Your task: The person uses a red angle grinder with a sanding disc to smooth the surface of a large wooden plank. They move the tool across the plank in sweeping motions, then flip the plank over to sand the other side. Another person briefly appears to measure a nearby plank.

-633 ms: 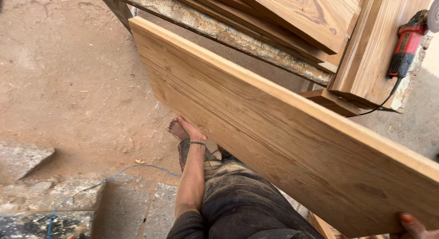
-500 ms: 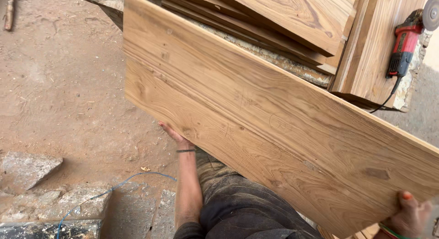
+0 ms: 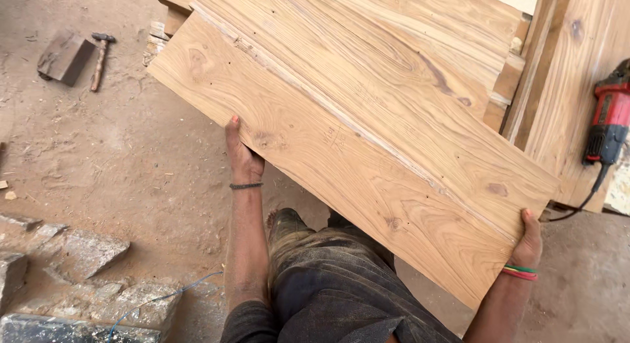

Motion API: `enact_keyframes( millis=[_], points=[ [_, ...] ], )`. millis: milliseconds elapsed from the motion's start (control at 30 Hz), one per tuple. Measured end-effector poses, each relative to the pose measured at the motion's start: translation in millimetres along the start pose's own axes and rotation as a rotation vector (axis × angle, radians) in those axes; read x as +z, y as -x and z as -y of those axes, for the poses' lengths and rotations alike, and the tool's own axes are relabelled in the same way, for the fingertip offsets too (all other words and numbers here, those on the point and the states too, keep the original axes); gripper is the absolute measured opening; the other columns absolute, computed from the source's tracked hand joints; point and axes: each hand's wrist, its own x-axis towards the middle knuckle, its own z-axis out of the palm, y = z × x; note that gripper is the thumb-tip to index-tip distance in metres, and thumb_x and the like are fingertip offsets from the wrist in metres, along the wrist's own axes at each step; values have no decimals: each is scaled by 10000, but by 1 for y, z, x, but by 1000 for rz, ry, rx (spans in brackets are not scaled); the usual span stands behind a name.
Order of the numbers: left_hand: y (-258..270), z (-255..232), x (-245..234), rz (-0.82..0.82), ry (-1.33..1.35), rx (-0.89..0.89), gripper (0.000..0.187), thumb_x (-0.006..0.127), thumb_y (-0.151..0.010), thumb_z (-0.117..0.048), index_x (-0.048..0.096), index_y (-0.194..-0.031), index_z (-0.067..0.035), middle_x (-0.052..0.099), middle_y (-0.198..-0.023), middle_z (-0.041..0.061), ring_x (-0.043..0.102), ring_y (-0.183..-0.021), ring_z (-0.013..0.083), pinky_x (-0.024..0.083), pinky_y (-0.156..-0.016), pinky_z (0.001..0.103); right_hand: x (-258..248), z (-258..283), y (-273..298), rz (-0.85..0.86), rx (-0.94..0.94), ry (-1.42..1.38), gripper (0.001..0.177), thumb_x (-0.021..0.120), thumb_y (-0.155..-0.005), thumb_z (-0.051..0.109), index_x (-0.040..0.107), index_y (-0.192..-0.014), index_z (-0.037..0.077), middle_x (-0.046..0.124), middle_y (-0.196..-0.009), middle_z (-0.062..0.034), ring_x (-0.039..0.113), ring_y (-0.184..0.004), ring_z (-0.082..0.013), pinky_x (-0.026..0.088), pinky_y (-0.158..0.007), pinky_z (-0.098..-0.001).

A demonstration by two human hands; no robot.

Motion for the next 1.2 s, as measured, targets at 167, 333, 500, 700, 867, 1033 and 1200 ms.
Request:
enact_keyframes(
  millis=[167, 333, 500, 700, 867, 1033, 1200],
  points=[
    [-42, -3, 21, -64, -124, 59, 793, 695, -905, -395, 360, -1486, 27, 553, -1417, 177, 553, -1330, 323, 515, -1099, 445, 19, -21, -101, -13, 111, 55, 574, 699, -993, 271, 520, -1466, -2, 628, -1405, -120, 603, -1285, -233, 490, -1109, -370],
    [-59, 7, 48, -100, -141, 83, 793, 624, -908, -475, 364, -1520, -42, 527, -1479, 135, 509, -1393, 330, 485, -1143, 471, 63, 16, -176, 32, 195, 235, 533, 710, -979, 311, 579, -1340, -58, 657, -1253, -129, 623, -1139, -230, 507, -993, -393],
    [-61, 11, 77, -105, -333, 61, 989, 529, -892, -695, 179, -1588, -86, 303, -1626, 208, 320, -1525, 368, 337, -1212, 514, 99, 64, -251, 119, -31, 516, 569, 730, -1075, 307, 576, -1435, -106, 603, -1351, -155, 545, -1239, -198, 426, -1106, -359],
    [-89, 46, 46, -296, -901, 184, 1229, 433, -901, -849, -134, -1622, -30, -122, -1717, 247, -46, -1605, 390, 55, -1278, 549, 146, 123, -214, 49, -599, 697, 692, 746, -1012, 374, 441, -1447, -70, 501, -1508, -198, 507, -1450, -303, 430, -1237, -381],
    [-108, 50, 16, -368, -1203, 440, 1111, 310, -1006, -848, -43, -1699, -54, -102, -1775, 254, -73, -1669, 401, 21, -1358, 553, 64, 94, -187, -168, -551, 882, 614, 813, -1062, 362, 551, -1451, -35, 563, -1476, -172, 633, -1355, -308, 536, -1158, -399],
    [-122, 74, 29, -84, -416, 353, 1075, 342, -929, -844, 4, -1657, -129, 53, -1743, 188, 140, -1628, 396, 234, -1336, 578, -77, 54, -195, -530, -463, 1390, 614, 887, -1001, 298, 572, -1435, -2, 586, -1372, -199, 592, -1270, -390, 473, -1096, -523],
    [-125, 87, 54, -35, 7, 289, 1025, 316, -901, -821, 66, -1660, -180, 113, -1734, 164, 200, -1604, 424, 295, -1298, 610, -148, 78, -242, -679, -442, 1874, 864, 939, -848, 393, 483, -1444, -36, 499, -1473, -299, 452, -1299, -489, 312, -997, -643]
  ],
)
